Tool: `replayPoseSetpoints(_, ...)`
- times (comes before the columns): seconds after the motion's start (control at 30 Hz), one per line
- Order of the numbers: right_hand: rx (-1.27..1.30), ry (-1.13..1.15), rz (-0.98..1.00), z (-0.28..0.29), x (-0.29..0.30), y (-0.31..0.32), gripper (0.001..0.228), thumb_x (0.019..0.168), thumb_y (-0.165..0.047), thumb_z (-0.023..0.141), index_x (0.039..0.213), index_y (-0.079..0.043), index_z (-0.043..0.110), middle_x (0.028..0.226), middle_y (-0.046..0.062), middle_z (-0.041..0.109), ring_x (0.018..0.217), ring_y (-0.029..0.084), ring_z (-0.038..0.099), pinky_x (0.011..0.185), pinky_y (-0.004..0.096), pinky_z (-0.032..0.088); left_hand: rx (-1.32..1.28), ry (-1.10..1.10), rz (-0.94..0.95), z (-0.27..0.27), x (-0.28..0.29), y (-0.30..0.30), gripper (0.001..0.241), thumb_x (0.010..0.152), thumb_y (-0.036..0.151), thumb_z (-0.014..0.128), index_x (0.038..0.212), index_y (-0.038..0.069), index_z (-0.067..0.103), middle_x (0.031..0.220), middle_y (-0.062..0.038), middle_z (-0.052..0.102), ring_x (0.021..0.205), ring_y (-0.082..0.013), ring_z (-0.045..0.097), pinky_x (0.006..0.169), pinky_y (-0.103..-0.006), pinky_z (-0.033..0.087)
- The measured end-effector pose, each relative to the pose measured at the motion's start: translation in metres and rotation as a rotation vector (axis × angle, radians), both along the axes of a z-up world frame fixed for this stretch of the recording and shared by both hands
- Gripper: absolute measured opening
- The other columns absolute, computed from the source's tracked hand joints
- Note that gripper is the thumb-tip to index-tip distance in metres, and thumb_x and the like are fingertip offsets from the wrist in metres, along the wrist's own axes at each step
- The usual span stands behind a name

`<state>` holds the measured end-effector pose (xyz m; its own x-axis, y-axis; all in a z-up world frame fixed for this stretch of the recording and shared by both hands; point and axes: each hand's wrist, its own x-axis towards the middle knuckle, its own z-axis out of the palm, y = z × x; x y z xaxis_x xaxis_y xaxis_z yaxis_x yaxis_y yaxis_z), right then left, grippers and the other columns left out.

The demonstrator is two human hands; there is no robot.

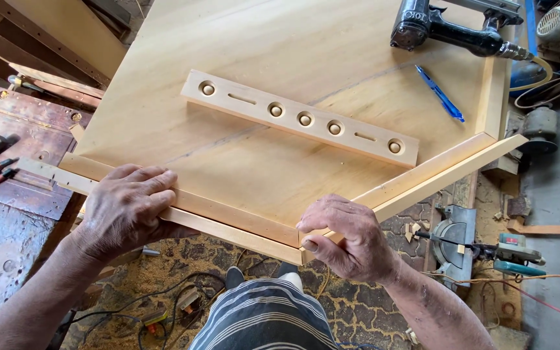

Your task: The person uses a pneumatic nail gun to fasten thin wooden trim strips along the edges of an angled wooden cabinet box, holding each strip in place with one hand while nailing. They then place a spirit level on top of the cabinet, fit additional trim pieces at the corners, and press the strips to check the alignment.

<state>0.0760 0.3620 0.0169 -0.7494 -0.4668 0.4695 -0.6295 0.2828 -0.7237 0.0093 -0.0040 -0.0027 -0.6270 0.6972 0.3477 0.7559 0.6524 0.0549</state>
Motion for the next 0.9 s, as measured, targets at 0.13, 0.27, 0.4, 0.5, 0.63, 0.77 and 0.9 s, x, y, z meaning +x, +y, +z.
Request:
replayPoseSetpoints(0.13,0.048,0.102,-0.026,-0.009,0.000,-0.003,0.024,0.101,-0.031,0.069,0.099,-0.007,0.070,0.093,0.008,0.075,0.090,0.023,0.075,0.082,0.035,0.061,-0.108,-0.055,-0.029,0.001,0.001,0.015,0.056,0.072,0.064,0.071,0.084,0.009,0.071,0.118,-0.016,0.074,0.114,-0.0302,0.067,0.094,-0.0456,0.050)
replayPoseSetpoints(0.27,0.216,0.256,-0.092,-0.002,0.000,-0.015,0.025,0.096,-0.030,0.073,0.094,-0.006,0.068,0.086,0.009,0.074,0.081,0.024,0.073,0.074,0.036,0.059,-0.082,-0.052,-0.061,-0.015,0.005,0.023,0.057,0.079,0.059,0.070,0.095,0.005,0.073,0.119,-0.019,0.072,0.116,-0.0315,0.067,0.097,-0.0450,0.050)
replayPoseSetpoints(0.4,0.340,0.243,-0.223,-0.007,0.006,-0.020,0.014,0.093,-0.022,0.074,0.090,-0.008,0.073,0.074,0.007,0.074,0.067,0.022,0.071,0.063,0.038,0.056,-0.077,-0.085,-0.045,-0.009,0.005,0.025,0.050,0.077,0.054,0.072,0.090,0.006,0.073,0.117,-0.016,0.073,0.116,-0.0311,0.067,0.097,-0.0456,0.050)
replayPoseSetpoints(0.5,0.322,0.246,-0.263,-0.004,0.005,-0.021,0.010,0.096,-0.017,0.071,0.098,-0.008,0.072,0.080,0.007,0.075,0.073,0.023,0.073,0.066,0.038,0.056,-0.081,-0.130,-0.025,-0.010,0.005,0.024,0.058,0.070,0.059,0.076,0.092,0.006,0.073,0.115,-0.016,0.074,0.113,-0.0321,0.067,0.096,-0.0463,0.050)
replayPoseSetpoints(0.63,0.362,0.208,-0.196,-0.005,0.002,-0.019,0.011,0.094,-0.018,0.073,0.099,-0.009,0.073,0.075,0.006,0.074,0.067,0.022,0.073,0.063,0.038,0.056,-0.120,-0.084,-0.011,-0.024,0.001,0.018,0.039,0.078,0.044,0.074,0.095,0.008,0.075,0.121,-0.012,0.074,0.117,-0.0275,0.067,0.099,-0.0428,0.051)
replayPoseSetpoints(0.77,0.382,0.159,-0.093,-0.001,0.001,-0.018,0.010,0.093,-0.019,0.075,0.099,-0.011,0.074,0.073,0.005,0.073,0.067,0.021,0.073,0.062,0.038,0.055,-0.135,-0.108,-0.014,-0.007,0.003,0.025,0.062,0.070,0.062,0.073,0.098,0.007,0.076,0.117,-0.016,0.074,0.114,-0.0303,0.067,0.095,-0.0441,0.051)
replayPoseSetpoints(0.9,0.373,0.133,-0.063,-0.006,-0.001,-0.015,0.012,0.093,-0.020,0.076,0.100,-0.011,0.074,0.074,0.004,0.075,0.066,0.019,0.073,0.061,0.036,0.056,-0.121,-0.104,-0.012,-0.016,0.003,0.024,0.059,0.073,0.061,0.073,0.096,0.007,0.076,0.116,-0.016,0.074,0.114,-0.0295,0.068,0.095,-0.0438,0.052)
